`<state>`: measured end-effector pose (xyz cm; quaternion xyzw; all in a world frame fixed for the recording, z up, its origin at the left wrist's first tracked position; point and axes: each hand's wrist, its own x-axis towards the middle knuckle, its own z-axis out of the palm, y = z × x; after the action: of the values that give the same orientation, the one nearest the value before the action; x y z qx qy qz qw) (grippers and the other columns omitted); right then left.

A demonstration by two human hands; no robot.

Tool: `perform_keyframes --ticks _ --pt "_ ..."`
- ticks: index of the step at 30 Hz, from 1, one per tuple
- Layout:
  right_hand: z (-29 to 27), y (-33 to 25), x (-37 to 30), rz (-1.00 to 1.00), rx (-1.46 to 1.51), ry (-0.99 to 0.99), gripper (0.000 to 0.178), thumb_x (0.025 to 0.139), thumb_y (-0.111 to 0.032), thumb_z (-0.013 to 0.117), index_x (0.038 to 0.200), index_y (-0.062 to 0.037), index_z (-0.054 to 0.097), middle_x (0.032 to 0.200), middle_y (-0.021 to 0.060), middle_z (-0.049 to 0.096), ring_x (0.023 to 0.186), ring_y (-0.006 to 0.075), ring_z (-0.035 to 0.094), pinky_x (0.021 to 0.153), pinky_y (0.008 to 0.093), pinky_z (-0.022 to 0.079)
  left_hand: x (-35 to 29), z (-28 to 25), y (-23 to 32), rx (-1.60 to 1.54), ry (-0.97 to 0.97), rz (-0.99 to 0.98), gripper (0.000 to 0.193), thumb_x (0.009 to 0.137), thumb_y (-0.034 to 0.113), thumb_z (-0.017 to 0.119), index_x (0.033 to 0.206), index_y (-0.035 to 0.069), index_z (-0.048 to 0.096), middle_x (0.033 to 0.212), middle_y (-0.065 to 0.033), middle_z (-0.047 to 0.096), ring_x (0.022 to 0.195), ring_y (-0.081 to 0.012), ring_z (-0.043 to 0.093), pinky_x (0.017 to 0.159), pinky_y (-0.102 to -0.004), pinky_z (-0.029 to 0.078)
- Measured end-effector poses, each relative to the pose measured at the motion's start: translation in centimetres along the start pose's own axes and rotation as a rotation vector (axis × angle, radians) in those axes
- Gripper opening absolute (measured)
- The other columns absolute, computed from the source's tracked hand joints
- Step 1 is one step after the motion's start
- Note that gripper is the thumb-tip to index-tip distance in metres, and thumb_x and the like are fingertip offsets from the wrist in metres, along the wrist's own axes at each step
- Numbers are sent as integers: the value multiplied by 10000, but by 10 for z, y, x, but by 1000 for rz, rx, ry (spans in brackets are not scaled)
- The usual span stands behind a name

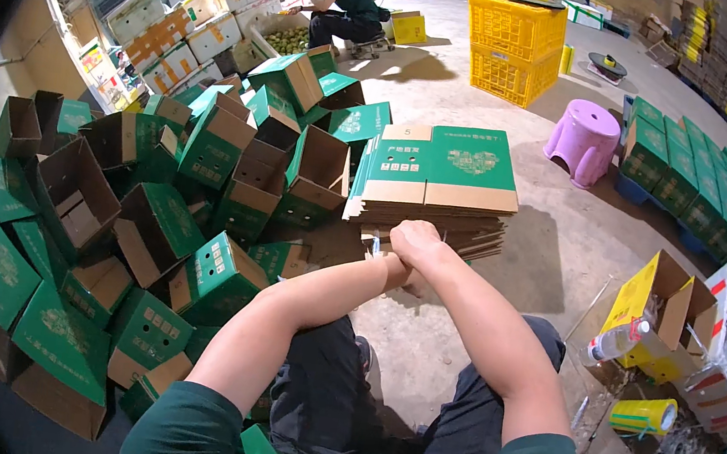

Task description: Assembling and taping cardboard boxes in a produce warehouse.

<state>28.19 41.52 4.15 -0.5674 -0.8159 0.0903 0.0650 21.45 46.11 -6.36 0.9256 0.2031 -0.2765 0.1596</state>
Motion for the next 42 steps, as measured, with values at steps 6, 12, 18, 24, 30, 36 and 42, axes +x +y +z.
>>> perform_keyframes --ticks 6,12,18,24,30,36,42 --pt "2 1 1 34 30 -2 327 818 -165 546 920 21 794 1000 269 748 960 419 744 831 502 581 -2 0 1 7 -2 -11 565 754 389 807 1272 209 671 1209 22 683 1190 -202 552 1011 -377 401" --pt "8 5 4 84 73 28 330 821 -168 544 927 16 795 1005 259 751 968 414 743 831 501 581 -4 -1 3 16 -5 -23 566 755 398 809 1272 213 669 1209 26 683 1191 -199 551 1013 -372 399" --pt "4 0 1 32 -10 3 286 822 -164 591 929 -7 805 1011 239 759 973 383 751 831 472 592 -5 2 3 11 -12 -37 567 757 406 810 1272 217 668 1210 31 682 1192 -196 551 1015 -368 397" --pt "7 2 2 60 -6 12 277 820 -155 591 923 -13 806 1015 228 763 975 380 752 827 471 594 -2 0 4 14 -7 -39 569 758 414 812 1273 221 667 1211 35 681 1192 -192 550 1017 -364 394" --pt "1 1 -4 37 -15 -5 274 816 -151 587 910 -17 807 1014 231 763 974 385 751 824 475 593 -3 -2 3 15 -5 -47 570 760 422 814 1273 225 666 1212 39 680 1193 -189 549 1019 -359 392" --pt "-10 -4 -7 61 -86 -107 312 929 -202 558 1067 -76 808 1133 161 766 1068 329 741 880 443 595 -5 1 3 23 -5 -58 571 761 431 816 1273 229 664 1213 44 679 1194 -186 549 1022 -355 390" --pt "-9 -4 -7 79 -70 -103 320 934 -209 550 1072 -76 806 1139 157 766 1078 327 739 888 439 593 -3 -1 3 23 -6 -63 573 762 439 818 1274 233 663 1213 48 679 1195 -182 548 1024 -351 388"
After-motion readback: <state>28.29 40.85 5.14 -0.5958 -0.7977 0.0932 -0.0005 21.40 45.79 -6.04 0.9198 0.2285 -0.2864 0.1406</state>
